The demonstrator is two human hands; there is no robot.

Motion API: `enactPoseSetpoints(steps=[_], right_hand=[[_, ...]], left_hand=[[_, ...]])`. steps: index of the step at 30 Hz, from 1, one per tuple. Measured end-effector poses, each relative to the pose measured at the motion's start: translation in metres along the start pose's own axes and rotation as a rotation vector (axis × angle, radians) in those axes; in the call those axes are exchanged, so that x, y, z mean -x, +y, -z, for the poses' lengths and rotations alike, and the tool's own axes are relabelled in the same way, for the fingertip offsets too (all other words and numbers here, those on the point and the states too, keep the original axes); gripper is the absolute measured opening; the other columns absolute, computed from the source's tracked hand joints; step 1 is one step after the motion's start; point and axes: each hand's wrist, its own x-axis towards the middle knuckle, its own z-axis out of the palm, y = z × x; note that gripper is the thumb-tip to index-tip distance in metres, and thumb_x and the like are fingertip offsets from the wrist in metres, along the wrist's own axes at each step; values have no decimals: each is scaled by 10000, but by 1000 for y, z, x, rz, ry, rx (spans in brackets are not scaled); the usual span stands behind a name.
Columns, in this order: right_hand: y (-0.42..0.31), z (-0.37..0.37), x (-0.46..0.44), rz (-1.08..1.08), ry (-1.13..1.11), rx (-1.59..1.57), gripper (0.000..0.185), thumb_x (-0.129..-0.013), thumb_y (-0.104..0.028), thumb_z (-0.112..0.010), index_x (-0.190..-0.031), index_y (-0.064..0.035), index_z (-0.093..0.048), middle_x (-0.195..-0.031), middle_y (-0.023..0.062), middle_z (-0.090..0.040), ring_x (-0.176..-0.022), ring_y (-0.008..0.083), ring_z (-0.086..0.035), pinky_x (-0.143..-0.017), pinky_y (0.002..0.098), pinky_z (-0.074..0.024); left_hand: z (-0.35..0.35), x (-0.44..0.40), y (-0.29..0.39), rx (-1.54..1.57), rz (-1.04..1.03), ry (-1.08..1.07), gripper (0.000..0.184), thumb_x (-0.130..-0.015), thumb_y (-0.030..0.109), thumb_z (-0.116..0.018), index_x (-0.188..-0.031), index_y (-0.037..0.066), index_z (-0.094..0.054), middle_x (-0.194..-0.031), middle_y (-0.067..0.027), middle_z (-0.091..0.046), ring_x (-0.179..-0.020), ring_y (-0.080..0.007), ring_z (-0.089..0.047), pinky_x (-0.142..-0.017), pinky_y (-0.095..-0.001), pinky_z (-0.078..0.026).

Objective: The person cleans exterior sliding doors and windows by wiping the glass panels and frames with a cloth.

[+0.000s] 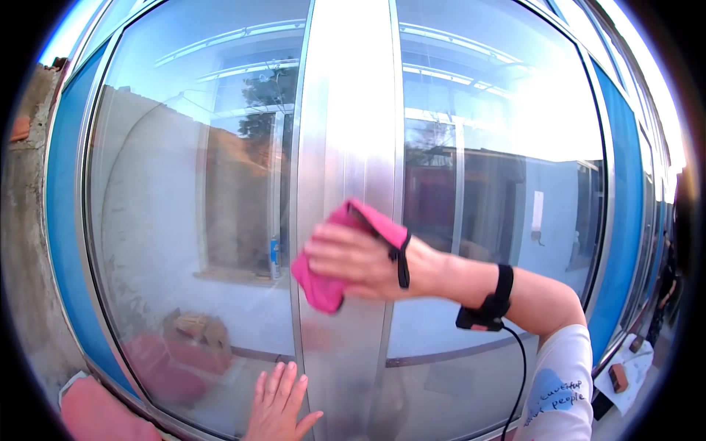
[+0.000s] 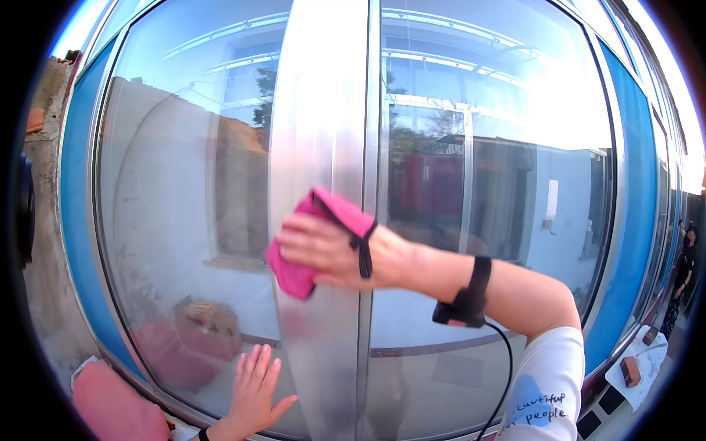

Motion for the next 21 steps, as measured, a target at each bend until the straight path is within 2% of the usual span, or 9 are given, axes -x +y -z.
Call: enactPoseSetpoints(steps=[1,3,5,6,8,12,14,16,21], right_hand=[[35,7,-22,-79,93,-17,551,-847,-339,-609,-1341,-140,-467,-1418,64,-416,-1354,259,-322,-1128,515,-185],[115,9,-60,-159,204,272,539,-911,-441,-496,-1375,-176,-434,-1437,67,-397,-1378,269,-272,-1127,504,-155],[179,15,-89,-377,290,400,564,-934,-520,-391,-1403,-207,-399,-1473,55,-350,-1394,255,-236,-1126,510,-134],[186,25,-97,-489,241,469,567,-942,-503,-375,-1409,-180,-384,-1482,55,-333,-1398,258,-225,-1125,495,-162],[177,20,-99,-487,252,487,586,-933,-487,-383,-1410,-148,-378,-1479,64,-337,-1396,265,-230,-1125,492,-167],[64,11,-55,-160,44,211,558,-884,-324,-408,-1386,-81,-407,-1454,91,-367,-1395,255,-234,-1136,494,-151],[40,13,-36,-80,-43,62,541,-854,-227,-380,-1381,-107,-409,-1468,96,-337,-1402,253,-219,-1155,479,-115],[64,12,-41,-123,5,130,509,-874,-213,-396,-1375,-126,-416,-1486,93,-295,-1406,266,-197,-1153,469,-134],[201,32,-90,-422,276,365,436,-934,-243,-411,-1365,-187,-439,-1460,117,-339,-1382,308,-246,-1120,477,-203]], left_hand=[[-3,-10,2,14,-26,-32,755,-818,410,-655,-1364,-15,-352,-1483,-189,-266,-1397,-323,-204,-1103,-516,-150],[-5,-36,12,-31,-58,18,743,-825,408,-647,-1368,-7,-355,-1482,-183,-276,-1393,-319,-221,-1105,-506,-159],[-6,-59,19,-78,-91,56,731,-832,406,-640,-1372,0,-359,-1480,-177,-286,-1389,-315,-239,-1107,-496,-169],[-7,-70,21,-104,-117,84,732,-836,420,-629,-1375,3,-360,-1482,-169,-288,-1390,-304,-240,-1112,-482,-165],[-9,-83,21,-137,-139,108,734,-840,434,-619,-1377,5,-362,-1483,-161,-290,-1392,-293,-242,-1118,-469,-162],[-15,-106,17,-152,-207,150,753,-850,496,-569,-1382,4,-362,-1484,-137,-303,-1392,-269,-249,-1124,-434,-168],[-18,-116,15,-156,-247,140,762,-854,519,-548,-1385,6,-359,-1485,-131,-304,-1392,-262,-249,-1125,-428,-168],[-20,-126,10,-206,-292,134,749,-881,548,-473,-1395,16,-354,-1487,-115,-307,-1394,-247,-247,-1127,-418,-166],[-40,-127,0,-292,-348,211,723,-921,548,-366,-1421,28,-316,-1498,-90,-291,-1398,-229,-239,-1136,-413,-156]])
